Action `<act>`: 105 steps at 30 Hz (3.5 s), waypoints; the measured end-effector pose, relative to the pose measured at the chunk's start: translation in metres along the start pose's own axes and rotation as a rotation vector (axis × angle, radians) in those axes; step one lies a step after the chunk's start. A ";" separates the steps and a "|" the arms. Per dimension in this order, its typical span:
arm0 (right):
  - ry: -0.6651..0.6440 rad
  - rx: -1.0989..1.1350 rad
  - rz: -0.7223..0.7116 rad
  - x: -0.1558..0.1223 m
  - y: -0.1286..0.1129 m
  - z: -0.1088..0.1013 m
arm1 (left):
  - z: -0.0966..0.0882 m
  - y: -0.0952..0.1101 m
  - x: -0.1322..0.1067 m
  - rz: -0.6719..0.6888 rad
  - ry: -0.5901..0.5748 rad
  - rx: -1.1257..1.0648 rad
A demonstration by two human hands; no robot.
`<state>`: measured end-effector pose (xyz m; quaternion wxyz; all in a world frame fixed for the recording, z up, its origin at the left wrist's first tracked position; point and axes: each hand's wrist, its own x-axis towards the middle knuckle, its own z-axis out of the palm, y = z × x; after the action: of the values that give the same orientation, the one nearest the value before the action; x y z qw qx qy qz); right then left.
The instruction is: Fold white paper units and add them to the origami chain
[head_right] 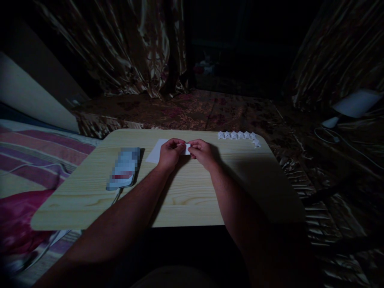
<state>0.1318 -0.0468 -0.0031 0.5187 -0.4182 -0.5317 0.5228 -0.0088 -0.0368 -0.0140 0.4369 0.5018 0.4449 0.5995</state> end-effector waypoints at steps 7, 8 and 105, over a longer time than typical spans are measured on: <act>-0.017 0.010 -0.003 0.007 0.002 -0.003 | 0.001 -0.008 0.009 0.017 -0.002 0.009; -0.017 0.008 0.000 0.008 0.003 -0.003 | 0.001 -0.009 0.010 0.016 0.004 0.008; 0.255 -0.150 -0.130 -0.017 0.003 0.007 | -0.008 0.009 -0.013 -0.056 -0.072 -0.019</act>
<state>0.1269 -0.0640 -0.0071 0.5820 -0.4834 -0.5250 0.3898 -0.0161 -0.0519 -0.0088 0.4739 0.5060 0.4370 0.5730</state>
